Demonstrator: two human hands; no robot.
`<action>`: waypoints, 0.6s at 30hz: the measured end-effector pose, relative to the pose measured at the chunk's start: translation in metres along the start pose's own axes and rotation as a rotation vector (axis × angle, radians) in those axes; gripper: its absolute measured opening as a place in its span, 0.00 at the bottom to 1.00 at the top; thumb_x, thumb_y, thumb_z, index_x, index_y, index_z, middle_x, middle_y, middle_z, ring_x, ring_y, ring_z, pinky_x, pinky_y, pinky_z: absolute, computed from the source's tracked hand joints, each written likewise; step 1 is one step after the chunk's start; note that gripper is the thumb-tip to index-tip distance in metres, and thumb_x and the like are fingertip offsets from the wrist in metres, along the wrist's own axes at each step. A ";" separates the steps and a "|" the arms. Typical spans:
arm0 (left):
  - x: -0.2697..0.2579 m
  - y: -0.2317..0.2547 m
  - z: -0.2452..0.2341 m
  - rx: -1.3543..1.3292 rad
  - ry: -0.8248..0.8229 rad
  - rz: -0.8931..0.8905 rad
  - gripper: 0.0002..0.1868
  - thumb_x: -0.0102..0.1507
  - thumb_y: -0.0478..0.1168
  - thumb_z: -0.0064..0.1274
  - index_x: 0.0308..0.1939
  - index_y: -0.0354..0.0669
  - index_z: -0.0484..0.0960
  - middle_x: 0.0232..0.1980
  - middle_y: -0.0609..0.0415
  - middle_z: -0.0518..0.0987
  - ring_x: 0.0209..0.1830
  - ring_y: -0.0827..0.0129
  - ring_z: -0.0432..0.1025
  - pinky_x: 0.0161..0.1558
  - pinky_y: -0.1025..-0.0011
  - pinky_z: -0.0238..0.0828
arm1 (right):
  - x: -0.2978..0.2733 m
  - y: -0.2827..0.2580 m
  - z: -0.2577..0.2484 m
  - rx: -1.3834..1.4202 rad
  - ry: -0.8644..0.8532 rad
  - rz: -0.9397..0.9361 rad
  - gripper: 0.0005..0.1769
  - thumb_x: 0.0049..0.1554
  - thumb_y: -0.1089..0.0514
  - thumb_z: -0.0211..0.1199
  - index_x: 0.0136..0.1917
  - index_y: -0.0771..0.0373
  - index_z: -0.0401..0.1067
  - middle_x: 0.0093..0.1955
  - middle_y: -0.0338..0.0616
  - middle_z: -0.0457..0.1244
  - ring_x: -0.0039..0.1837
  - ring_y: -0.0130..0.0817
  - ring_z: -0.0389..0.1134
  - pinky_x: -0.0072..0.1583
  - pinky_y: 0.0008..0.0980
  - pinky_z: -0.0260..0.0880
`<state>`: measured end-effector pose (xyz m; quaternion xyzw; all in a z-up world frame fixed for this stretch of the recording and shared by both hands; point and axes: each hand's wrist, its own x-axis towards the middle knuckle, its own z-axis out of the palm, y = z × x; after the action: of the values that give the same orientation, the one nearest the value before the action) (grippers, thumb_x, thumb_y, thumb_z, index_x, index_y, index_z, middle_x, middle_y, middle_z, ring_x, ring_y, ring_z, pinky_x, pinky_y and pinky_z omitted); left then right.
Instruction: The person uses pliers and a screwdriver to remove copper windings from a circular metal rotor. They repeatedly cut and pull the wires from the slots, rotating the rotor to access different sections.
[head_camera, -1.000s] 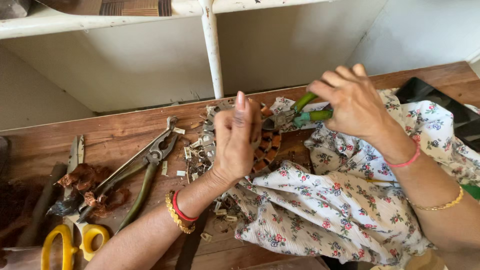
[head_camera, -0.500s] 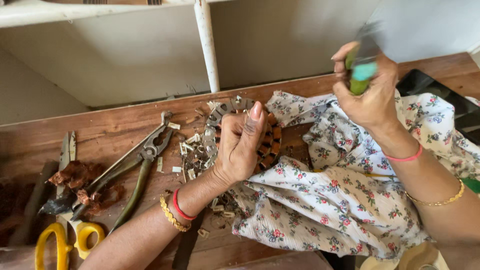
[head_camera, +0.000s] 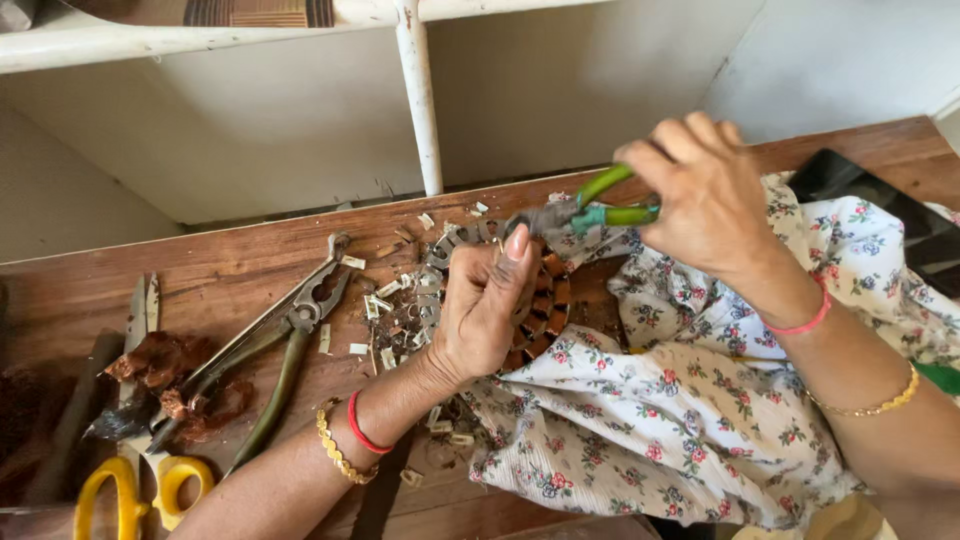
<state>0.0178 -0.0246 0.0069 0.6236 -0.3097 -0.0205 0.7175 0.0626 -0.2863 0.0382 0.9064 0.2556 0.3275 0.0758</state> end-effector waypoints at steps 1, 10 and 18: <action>0.001 -0.002 -0.002 -0.019 0.007 -0.014 0.32 0.77 0.54 0.35 0.20 0.42 0.59 0.21 0.66 0.57 0.21 0.80 0.48 0.24 0.73 0.47 | 0.002 0.004 0.001 0.259 0.046 0.163 0.22 0.44 0.61 0.75 0.52 0.58 0.74 0.42 0.39 0.64 0.47 0.37 0.66 0.47 0.39 0.68; 0.018 -0.020 -0.013 -0.248 0.201 0.056 0.32 0.77 0.56 0.38 0.19 0.46 0.60 0.18 0.63 0.57 0.17 0.78 0.49 0.21 0.73 0.45 | -0.006 0.023 0.015 0.219 -0.037 0.036 0.22 0.42 0.66 0.75 0.50 0.62 0.75 0.42 0.43 0.66 0.45 0.39 0.69 0.46 0.37 0.70; 0.036 0.010 -0.034 -0.787 0.188 -0.075 0.31 0.74 0.62 0.36 0.22 0.48 0.57 0.18 0.60 0.51 0.16 0.73 0.45 0.19 0.71 0.41 | -0.018 0.025 0.029 0.550 0.004 0.460 0.20 0.47 0.69 0.74 0.50 0.70 0.68 0.42 0.48 0.64 0.44 0.35 0.66 0.51 0.34 0.67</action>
<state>0.0591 -0.0075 0.0296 0.3114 -0.1882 -0.1064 0.9254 0.0798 -0.3157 0.0136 0.9260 0.1238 0.2568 -0.2474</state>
